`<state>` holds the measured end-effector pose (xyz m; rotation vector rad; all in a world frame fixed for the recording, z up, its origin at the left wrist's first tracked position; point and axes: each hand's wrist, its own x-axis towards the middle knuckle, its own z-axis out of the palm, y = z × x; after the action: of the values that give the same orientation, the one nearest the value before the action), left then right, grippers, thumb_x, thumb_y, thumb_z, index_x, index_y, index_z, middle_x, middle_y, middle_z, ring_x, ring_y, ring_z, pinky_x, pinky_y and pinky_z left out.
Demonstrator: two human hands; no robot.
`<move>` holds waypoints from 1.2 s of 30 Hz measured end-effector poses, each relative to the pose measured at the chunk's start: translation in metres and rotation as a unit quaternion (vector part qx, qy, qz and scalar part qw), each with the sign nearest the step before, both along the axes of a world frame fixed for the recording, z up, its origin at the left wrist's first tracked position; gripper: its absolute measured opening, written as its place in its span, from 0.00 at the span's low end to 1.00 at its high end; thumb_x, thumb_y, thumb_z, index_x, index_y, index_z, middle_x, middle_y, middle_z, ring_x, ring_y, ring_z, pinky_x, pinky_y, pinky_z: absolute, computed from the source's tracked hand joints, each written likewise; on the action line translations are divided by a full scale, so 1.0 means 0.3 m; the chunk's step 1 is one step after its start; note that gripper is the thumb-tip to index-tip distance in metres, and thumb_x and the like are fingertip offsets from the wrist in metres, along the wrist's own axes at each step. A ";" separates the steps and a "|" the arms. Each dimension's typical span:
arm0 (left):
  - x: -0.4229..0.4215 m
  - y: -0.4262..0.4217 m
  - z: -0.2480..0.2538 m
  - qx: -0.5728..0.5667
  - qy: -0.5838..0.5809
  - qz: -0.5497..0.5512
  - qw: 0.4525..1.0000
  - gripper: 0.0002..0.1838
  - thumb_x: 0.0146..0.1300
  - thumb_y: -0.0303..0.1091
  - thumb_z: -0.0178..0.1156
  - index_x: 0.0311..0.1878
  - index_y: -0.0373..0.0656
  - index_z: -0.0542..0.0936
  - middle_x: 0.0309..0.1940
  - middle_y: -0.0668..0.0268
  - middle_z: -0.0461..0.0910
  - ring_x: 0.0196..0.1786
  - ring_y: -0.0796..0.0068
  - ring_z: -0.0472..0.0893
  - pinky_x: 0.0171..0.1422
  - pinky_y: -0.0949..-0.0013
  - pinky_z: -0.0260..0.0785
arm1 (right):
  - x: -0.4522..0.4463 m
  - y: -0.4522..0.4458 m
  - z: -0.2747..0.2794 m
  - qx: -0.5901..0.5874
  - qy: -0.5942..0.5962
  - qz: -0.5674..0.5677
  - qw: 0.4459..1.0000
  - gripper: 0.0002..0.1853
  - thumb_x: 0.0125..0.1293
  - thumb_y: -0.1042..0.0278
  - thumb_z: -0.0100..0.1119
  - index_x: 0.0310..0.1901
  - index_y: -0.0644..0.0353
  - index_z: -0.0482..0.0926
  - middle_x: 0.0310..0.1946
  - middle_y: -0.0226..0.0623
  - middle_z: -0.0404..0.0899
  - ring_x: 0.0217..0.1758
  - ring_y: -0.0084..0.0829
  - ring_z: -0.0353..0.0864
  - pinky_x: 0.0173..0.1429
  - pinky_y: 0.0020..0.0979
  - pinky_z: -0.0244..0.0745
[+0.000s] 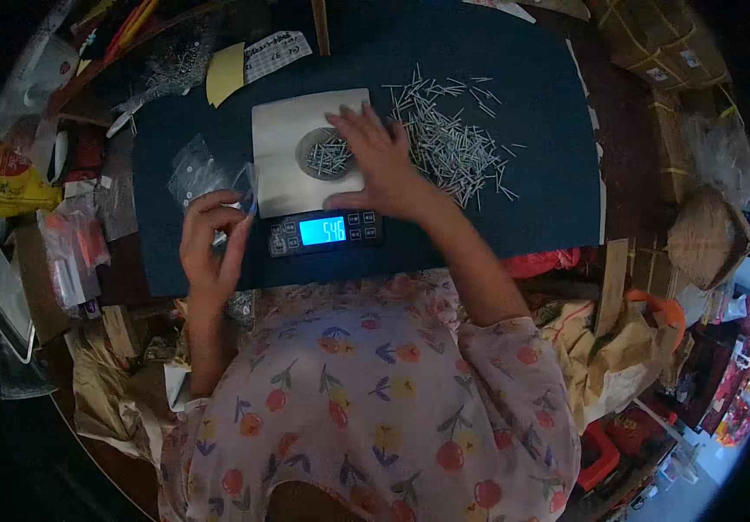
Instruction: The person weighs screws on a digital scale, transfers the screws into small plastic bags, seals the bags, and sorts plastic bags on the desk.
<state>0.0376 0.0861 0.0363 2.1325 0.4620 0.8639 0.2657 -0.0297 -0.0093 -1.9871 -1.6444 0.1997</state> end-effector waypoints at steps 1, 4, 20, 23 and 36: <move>0.002 -0.002 -0.004 -0.012 0.003 -0.001 1.000 0.05 0.56 0.19 0.63 0.36 0.34 0.77 0.43 0.56 0.76 0.37 0.71 0.79 0.32 0.75 0.73 | 0.001 0.004 -0.011 -0.006 -0.010 0.009 1.000 0.41 0.48 0.56 0.73 0.63 0.53 0.63 0.64 0.42 0.65 0.70 0.43 0.61 0.72 0.50 0.45; 0.008 0.004 -0.017 -0.019 0.046 -0.018 0.999 0.06 0.55 0.20 0.63 0.36 0.35 0.77 0.42 0.57 0.76 0.35 0.69 0.79 0.32 0.73 0.72 | 0.015 0.017 -0.014 -0.003 0.070 0.030 0.997 0.40 0.44 0.59 0.76 0.60 0.53 0.66 0.60 0.42 0.67 0.65 0.42 0.66 0.67 0.49 0.57; 0.096 -0.050 -0.058 0.036 0.098 -0.076 0.992 0.13 0.50 0.17 0.62 0.41 0.37 0.79 0.39 0.58 0.70 0.38 0.63 0.76 0.39 0.67 0.71 | -0.107 0.054 0.273 0.037 0.008 0.155 0.987 0.25 0.41 0.79 0.63 0.46 0.53 0.77 0.46 0.37 0.73 0.53 0.42 0.70 0.54 0.39 0.68; 0.097 -0.054 -0.070 0.039 0.116 -0.070 0.990 0.12 0.49 0.16 0.61 0.39 0.36 0.79 0.40 0.57 0.70 0.39 0.63 0.76 0.39 0.67 0.71 | -0.095 0.035 0.272 0.022 0.028 0.160 0.987 0.27 0.45 0.78 0.64 0.51 0.50 0.76 0.49 0.36 0.73 0.55 0.41 0.70 0.57 0.39 0.68; 0.096 -0.045 -0.051 0.043 0.099 -0.026 0.994 0.07 0.55 0.21 0.62 0.37 0.41 0.79 0.42 0.56 0.72 0.38 0.63 0.79 0.39 0.66 0.73 | 0.011 0.002 0.274 0.014 0.211 0.119 0.970 0.37 0.42 0.75 0.72 0.58 0.54 0.70 0.54 0.36 0.73 0.62 0.37 0.70 0.62 0.35 0.67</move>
<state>0.0664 0.0727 0.0210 2.3106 0.4743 0.6567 0.2690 -0.0289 0.0730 -1.5832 -1.5813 0.6375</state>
